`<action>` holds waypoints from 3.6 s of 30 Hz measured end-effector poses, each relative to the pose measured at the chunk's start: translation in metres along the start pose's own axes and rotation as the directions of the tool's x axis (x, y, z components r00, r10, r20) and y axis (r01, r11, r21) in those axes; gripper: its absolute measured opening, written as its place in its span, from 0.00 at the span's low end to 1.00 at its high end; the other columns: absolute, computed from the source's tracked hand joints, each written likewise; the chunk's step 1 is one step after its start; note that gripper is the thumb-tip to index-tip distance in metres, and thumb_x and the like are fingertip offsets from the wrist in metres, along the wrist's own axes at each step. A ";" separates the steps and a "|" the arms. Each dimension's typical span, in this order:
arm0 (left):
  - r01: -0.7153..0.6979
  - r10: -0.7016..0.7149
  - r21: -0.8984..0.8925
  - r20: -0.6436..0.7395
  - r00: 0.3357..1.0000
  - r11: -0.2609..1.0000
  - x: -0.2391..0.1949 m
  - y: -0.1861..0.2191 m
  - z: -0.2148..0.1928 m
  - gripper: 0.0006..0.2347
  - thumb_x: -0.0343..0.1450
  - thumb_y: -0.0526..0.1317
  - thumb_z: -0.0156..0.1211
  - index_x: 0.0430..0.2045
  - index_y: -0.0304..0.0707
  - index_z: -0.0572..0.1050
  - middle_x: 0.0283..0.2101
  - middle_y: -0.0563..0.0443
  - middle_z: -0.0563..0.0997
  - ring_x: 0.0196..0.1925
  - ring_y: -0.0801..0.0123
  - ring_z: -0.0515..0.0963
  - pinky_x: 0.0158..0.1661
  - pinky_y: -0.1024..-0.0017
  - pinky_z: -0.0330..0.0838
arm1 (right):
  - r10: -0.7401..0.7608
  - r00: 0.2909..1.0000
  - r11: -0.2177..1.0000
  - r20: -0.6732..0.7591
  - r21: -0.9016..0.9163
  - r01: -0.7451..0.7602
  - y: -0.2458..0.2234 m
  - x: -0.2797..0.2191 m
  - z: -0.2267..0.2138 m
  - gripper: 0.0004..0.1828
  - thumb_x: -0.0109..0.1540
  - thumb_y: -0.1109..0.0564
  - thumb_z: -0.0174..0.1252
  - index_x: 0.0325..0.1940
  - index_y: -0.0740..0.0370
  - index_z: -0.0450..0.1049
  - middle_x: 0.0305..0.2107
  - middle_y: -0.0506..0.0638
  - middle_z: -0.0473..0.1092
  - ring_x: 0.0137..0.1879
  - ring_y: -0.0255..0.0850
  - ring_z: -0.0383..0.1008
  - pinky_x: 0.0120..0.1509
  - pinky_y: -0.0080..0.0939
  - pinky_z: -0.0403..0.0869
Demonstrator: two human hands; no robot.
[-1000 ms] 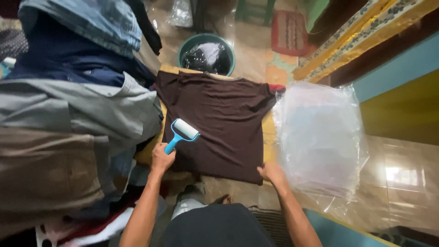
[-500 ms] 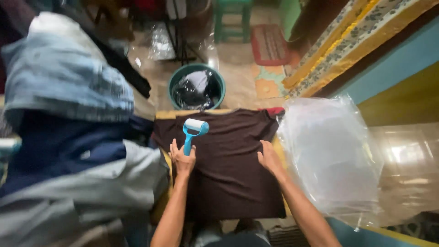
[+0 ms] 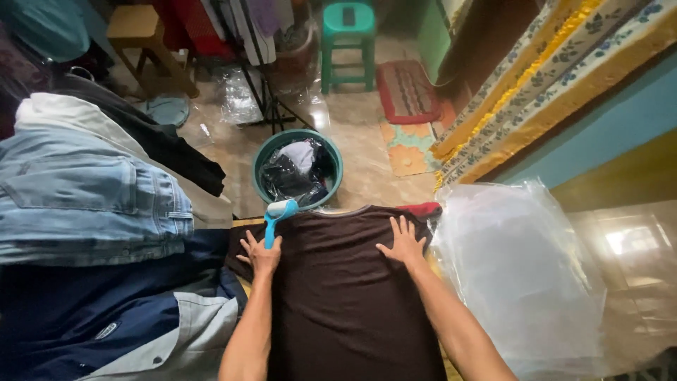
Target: The person folds a black garment and places it into a clear plastic bag on a wooden table. Then the person lays out a brown t-shirt, uses a lint roller to remove lint from the shirt surface, and continues rolling over the fabric. The scene shows a pile of clothes, a bucket, and plastic bags nearby.
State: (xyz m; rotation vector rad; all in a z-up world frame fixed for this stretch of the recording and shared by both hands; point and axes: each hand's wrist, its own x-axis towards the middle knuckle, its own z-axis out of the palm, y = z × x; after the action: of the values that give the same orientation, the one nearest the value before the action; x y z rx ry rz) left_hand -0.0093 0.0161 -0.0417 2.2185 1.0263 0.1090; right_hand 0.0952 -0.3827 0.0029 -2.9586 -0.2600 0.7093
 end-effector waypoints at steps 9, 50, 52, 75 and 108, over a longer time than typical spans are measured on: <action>-0.005 -0.010 -0.190 -0.074 0.997 0.982 -0.021 0.044 -0.010 0.10 0.65 0.51 0.72 0.25 0.50 0.78 0.22 0.49 0.78 0.29 0.50 0.81 0.30 0.59 0.71 | -0.231 0.808 0.970 -0.542 -0.063 0.234 -0.032 -0.007 -0.009 0.40 0.62 0.45 0.60 0.75 0.62 0.59 0.69 0.70 0.59 0.74 0.65 0.59 0.68 0.83 0.57; 0.115 -0.240 0.337 0.357 0.903 0.934 -0.202 0.008 -0.121 0.21 0.74 0.64 0.46 0.55 0.64 0.77 0.48 0.34 0.84 0.55 0.41 0.82 0.54 0.48 0.74 | -0.343 0.797 0.915 -0.497 0.018 0.404 -0.003 -0.094 0.081 0.37 0.70 0.41 0.45 0.80 0.56 0.50 0.74 0.65 0.50 0.79 0.62 0.49 0.76 0.72 0.51; 0.150 -0.268 0.350 0.317 0.910 0.925 -0.204 0.012 -0.122 0.23 0.73 0.64 0.46 0.54 0.59 0.78 0.46 0.33 0.85 0.54 0.40 0.82 0.52 0.48 0.74 | -0.328 0.778 0.900 -0.536 0.074 0.430 0.003 -0.104 0.081 0.36 0.70 0.43 0.44 0.81 0.57 0.49 0.74 0.65 0.50 0.78 0.62 0.49 0.76 0.71 0.51; 0.044 -0.176 0.326 0.388 0.904 0.944 -0.208 0.090 -0.130 0.21 0.74 0.57 0.45 0.56 0.49 0.73 0.46 0.29 0.84 0.53 0.34 0.81 0.54 0.43 0.72 | -0.248 0.729 0.923 -0.638 0.074 0.379 0.046 -0.140 0.121 0.33 0.67 0.57 0.41 0.78 0.68 0.52 0.73 0.70 0.51 0.77 0.66 0.52 0.77 0.63 0.54; -0.169 0.112 0.073 0.494 0.862 0.983 -0.275 0.161 0.037 0.19 0.76 0.56 0.41 0.48 0.41 0.70 0.36 0.27 0.82 0.43 0.31 0.83 0.45 0.41 0.77 | -0.251 0.795 0.964 -0.552 -0.064 0.260 0.056 -0.100 0.093 0.45 0.63 0.38 0.51 0.77 0.68 0.53 0.74 0.65 0.52 0.79 0.58 0.49 0.80 0.63 0.47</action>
State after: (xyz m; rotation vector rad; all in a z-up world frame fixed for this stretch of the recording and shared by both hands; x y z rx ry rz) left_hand -0.0814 -0.2703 0.0824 2.2515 0.5991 -0.4409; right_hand -0.0270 -0.4519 -0.0421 -2.8663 -0.5791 -0.1959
